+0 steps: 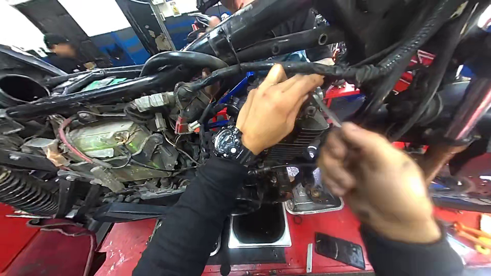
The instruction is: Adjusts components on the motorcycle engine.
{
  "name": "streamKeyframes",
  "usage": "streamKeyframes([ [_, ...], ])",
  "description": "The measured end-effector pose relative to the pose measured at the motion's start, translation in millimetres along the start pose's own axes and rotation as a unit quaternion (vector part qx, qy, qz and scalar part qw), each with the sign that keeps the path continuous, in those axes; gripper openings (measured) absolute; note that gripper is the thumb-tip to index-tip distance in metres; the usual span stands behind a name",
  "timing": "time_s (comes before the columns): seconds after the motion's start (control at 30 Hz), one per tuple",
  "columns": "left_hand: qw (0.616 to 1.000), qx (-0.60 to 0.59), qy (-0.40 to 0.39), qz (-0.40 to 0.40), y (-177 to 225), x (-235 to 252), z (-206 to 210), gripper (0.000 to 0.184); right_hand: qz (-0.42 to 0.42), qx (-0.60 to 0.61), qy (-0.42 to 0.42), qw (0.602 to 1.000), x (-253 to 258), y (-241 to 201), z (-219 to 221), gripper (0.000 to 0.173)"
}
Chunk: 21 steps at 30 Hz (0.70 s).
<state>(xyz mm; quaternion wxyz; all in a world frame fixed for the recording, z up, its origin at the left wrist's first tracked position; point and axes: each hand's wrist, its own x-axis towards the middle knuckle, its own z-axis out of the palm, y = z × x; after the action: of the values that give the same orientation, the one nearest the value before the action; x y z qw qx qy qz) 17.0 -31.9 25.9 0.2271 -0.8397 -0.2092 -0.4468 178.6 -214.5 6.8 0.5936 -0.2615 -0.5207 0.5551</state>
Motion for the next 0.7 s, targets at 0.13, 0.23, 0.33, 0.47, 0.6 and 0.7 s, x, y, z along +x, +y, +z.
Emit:
streamKeyframes([
  [0.13,0.999,-0.007,-0.045,-0.015,31.1,4.8,-42.4,0.037,0.024,0.071,0.049,0.996,5.9,3.7,-51.7,0.047],
  [0.23,0.997,-0.019,-0.076,-0.026,40.2,10.1,-58.8,0.036,0.027,0.033,0.13,0.991,6.3,8.9,-32.8,0.047],
  [0.33,0.997,-0.019,-0.073,-0.022,37.4,11.6,-56.3,0.037,-0.019,0.028,0.206,0.978,1.6,14.7,5.4,0.047],
  [0.47,0.997,-0.02,-0.075,-0.017,35.6,12.0,-54.9,0.038,-0.055,0.005,0.19,0.98,-1.6,17.3,43.7,0.051],
  [0.6,0.997,-0.009,-0.071,0.006,33.4,10.5,-55.3,0.034,-0.096,0.0,0.14,0.986,16.9,30.2,100.2,0.047],
  [0.7,0.997,-0.037,-0.074,0.003,31.9,9.9,-59.3,0.032,-0.081,-0.004,0.123,0.989,22.4,28.0,106.6,0.048],
])
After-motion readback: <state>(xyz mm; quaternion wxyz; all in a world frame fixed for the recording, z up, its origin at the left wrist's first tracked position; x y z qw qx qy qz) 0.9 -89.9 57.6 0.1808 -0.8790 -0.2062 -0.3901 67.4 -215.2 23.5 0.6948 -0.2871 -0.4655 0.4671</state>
